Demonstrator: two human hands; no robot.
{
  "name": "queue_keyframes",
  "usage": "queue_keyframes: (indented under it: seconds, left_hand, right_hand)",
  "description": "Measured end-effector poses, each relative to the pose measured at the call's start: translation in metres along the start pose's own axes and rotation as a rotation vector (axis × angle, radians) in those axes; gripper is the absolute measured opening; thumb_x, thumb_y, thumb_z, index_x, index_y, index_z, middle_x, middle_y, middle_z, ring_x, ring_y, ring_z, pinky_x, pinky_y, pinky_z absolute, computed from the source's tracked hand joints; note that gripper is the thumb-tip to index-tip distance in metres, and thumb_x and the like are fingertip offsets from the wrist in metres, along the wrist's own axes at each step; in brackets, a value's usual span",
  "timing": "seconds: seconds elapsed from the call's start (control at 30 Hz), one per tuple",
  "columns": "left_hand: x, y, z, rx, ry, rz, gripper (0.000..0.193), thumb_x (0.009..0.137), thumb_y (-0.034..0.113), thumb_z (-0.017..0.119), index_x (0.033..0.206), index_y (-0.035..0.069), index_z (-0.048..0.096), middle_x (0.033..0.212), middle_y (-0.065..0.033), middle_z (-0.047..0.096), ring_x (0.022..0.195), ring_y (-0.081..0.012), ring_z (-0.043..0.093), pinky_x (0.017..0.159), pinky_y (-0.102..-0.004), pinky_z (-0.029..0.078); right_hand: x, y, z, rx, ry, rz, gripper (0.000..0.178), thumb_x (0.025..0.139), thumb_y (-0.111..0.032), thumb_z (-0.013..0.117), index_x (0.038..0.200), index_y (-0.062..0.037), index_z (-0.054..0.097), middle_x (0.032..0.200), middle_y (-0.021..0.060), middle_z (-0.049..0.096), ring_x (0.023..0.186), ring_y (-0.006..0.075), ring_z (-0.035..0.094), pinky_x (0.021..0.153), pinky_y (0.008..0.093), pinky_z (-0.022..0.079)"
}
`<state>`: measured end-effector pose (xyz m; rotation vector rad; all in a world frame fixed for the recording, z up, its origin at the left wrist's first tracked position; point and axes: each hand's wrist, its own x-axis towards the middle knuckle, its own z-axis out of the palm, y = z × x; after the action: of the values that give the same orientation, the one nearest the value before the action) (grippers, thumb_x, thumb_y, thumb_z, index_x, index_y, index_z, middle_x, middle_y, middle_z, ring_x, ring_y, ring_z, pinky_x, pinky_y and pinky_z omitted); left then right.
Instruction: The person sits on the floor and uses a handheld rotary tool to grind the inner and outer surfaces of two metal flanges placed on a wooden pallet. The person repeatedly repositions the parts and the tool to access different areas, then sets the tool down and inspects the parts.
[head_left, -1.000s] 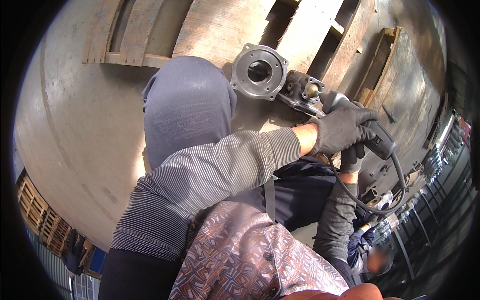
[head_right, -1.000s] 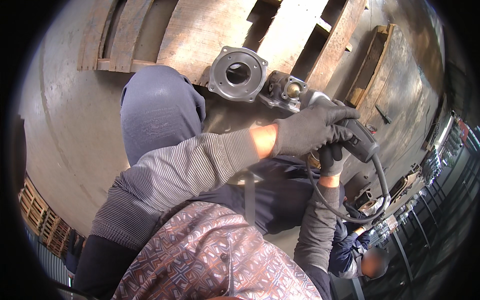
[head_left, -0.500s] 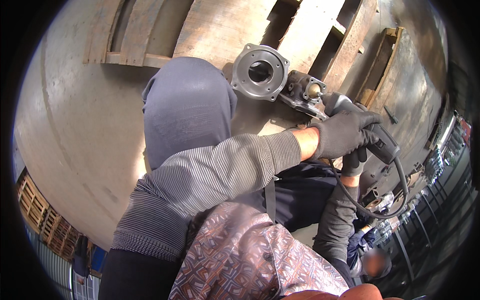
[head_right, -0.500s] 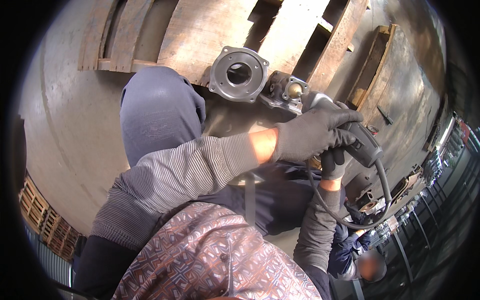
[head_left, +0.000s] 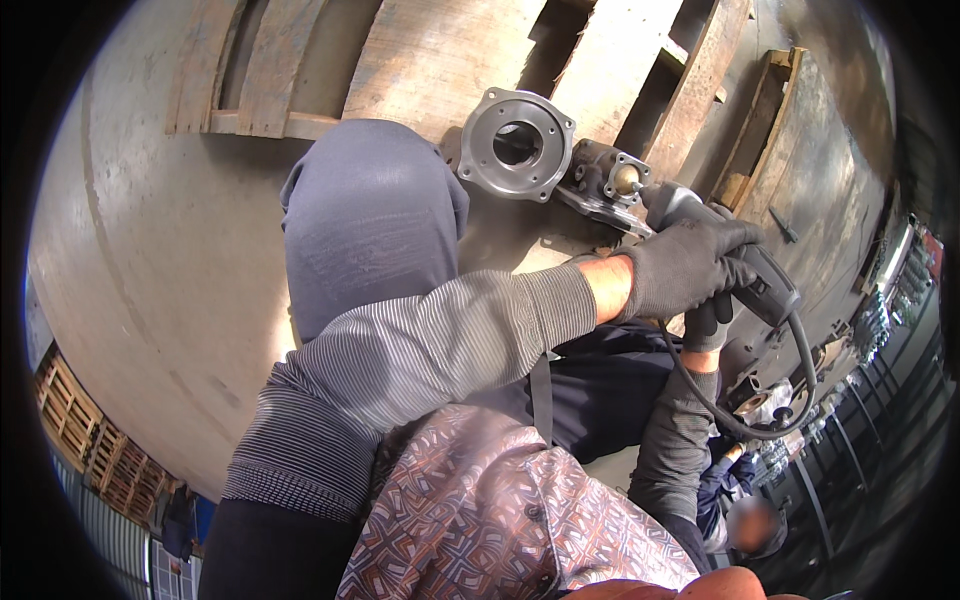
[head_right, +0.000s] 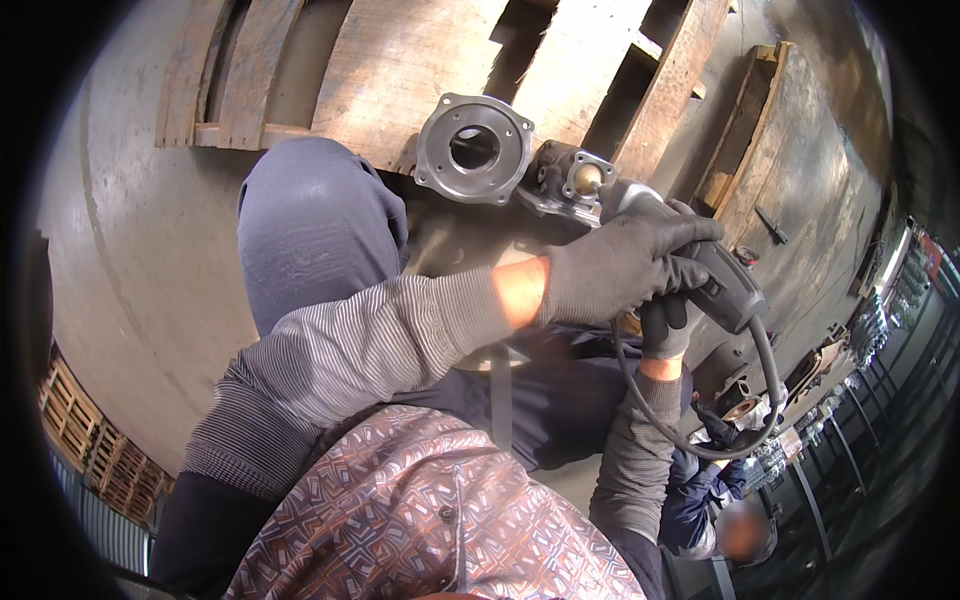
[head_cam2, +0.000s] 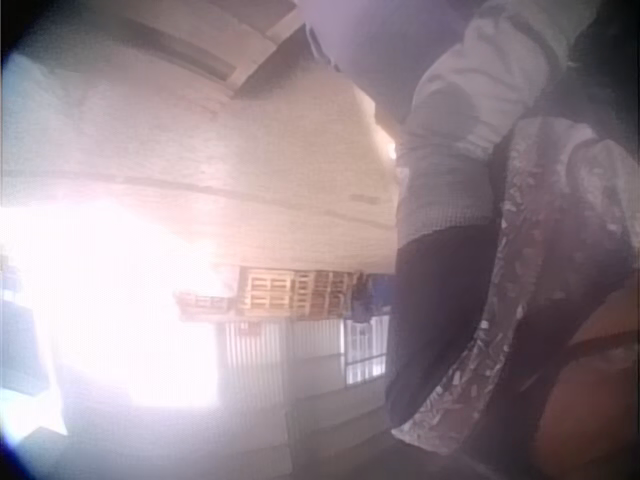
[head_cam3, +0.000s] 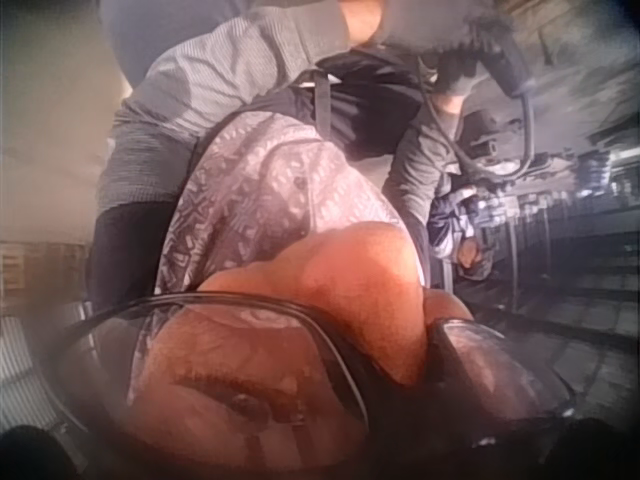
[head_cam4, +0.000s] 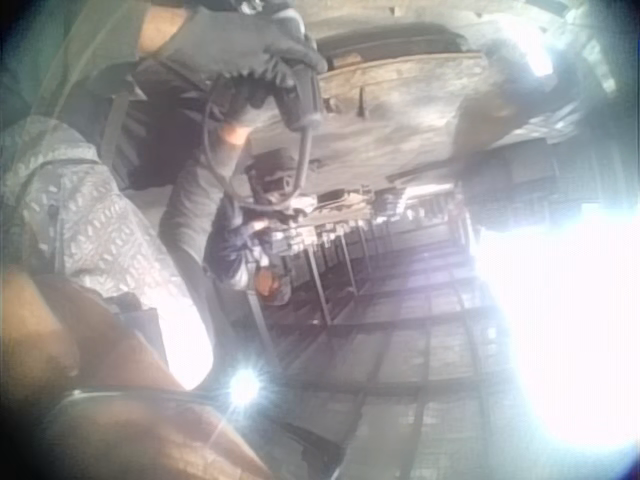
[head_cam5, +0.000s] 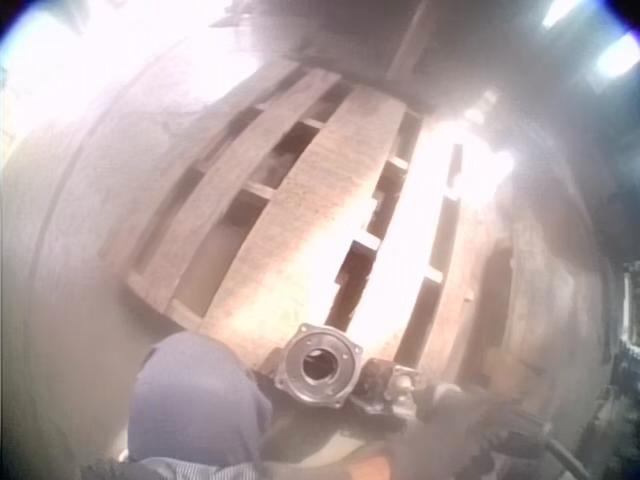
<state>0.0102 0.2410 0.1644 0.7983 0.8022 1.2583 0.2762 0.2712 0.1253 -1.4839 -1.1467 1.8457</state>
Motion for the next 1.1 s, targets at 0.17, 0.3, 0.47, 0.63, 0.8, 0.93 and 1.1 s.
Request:
queue_keyframes:
  seconds: [0.17,0.3,0.47,0.63,0.8,0.93,1.1]
  left_hand:
    - [0.001,0.004,-0.001,-0.040,-0.019,-0.031,0.049,0.107,0.030,0.065,0.147,0.002,0.056,0.123,-0.0215,0.071,0.114,-0.0305,0.070,0.100,-0.0380,0.054]
    - [0.000,0.006,-0.003,-0.021,-0.033,-0.047,0.051,0.106,0.030,0.066,0.148,0.002,0.055,0.124,-0.0211,0.070,0.114,-0.0302,0.070,0.100,-0.0382,0.054]
    - [0.000,0.000,-0.001,-0.014,-0.027,-0.024,0.049,0.107,0.028,0.066,0.148,0.003,0.055,0.123,-0.0204,0.070,0.112,-0.0278,0.070,0.099,-0.0374,0.055]
    - [0.002,-0.006,0.000,-0.041,-0.019,-0.041,0.050,0.107,0.027,0.066,0.150,0.004,0.055,0.119,-0.0178,0.071,0.109,-0.0231,0.070,0.098,-0.0368,0.055]
    - [-0.001,-0.011,-0.001,0.064,0.007,-0.044,0.051,0.108,0.025,0.065,0.153,0.007,0.053,0.116,-0.0154,0.072,0.101,-0.0203,0.072,0.092,-0.0339,0.058]
    - [-0.002,-0.019,-0.008,-0.127,-0.015,-0.134,0.051,0.108,0.023,0.065,0.153,0.004,0.053,0.116,-0.0150,0.072,0.097,-0.0205,0.073,0.089,-0.0326,0.060]
    - [-0.006,-0.021,-0.008,0.061,-0.012,-0.070,0.050,0.107,0.022,0.066,0.149,-0.001,0.055,0.125,-0.0211,0.070,0.115,-0.0259,0.069,0.101,-0.0348,0.055]
  right_hand:
    - [0.005,-0.013,0.024,0.109,-0.009,-0.006,0.061,0.116,-0.038,0.036,0.169,-0.0108,0.019,0.170,0.0155,0.031,0.155,0.0300,0.035,0.130,0.0463,0.028]
    - [0.002,-0.005,0.010,0.166,0.027,-0.002,0.061,0.117,-0.039,0.034,0.168,-0.0089,0.021,0.169,0.0153,0.032,0.155,0.0296,0.035,0.130,0.0452,0.028]
    - [-0.002,0.017,-0.025,0.084,0.025,0.017,0.060,0.118,-0.038,0.033,0.169,-0.0112,0.020,0.173,0.0132,0.027,0.159,0.0275,0.028,0.131,0.0431,0.024]
    - [0.009,0.023,-0.011,-0.618,-0.020,-0.254,0.078,0.098,-0.003,0.069,0.164,-0.0022,0.027,0.164,0.0152,0.041,0.151,0.0283,0.042,0.127,0.0437,0.033]
    - [0.007,0.001,0.017,-0.543,-0.017,-0.224,0.078,0.096,-0.003,0.071,0.162,-0.0016,0.029,0.162,0.0156,0.044,0.147,0.0281,0.046,0.123,0.0440,0.039]
    - [0.009,0.002,0.033,-0.633,0.051,-0.133,0.072,0.096,-0.007,0.073,0.157,-0.0011,0.035,0.155,0.0150,0.050,0.141,0.0282,0.052,0.118,0.0442,0.045]
    - [0.017,0.004,0.039,-0.510,-0.004,-0.242,0.061,0.107,-0.033,0.056,0.158,-0.0040,0.038,0.154,0.0140,0.051,0.140,0.0301,0.052,0.118,0.0473,0.045]
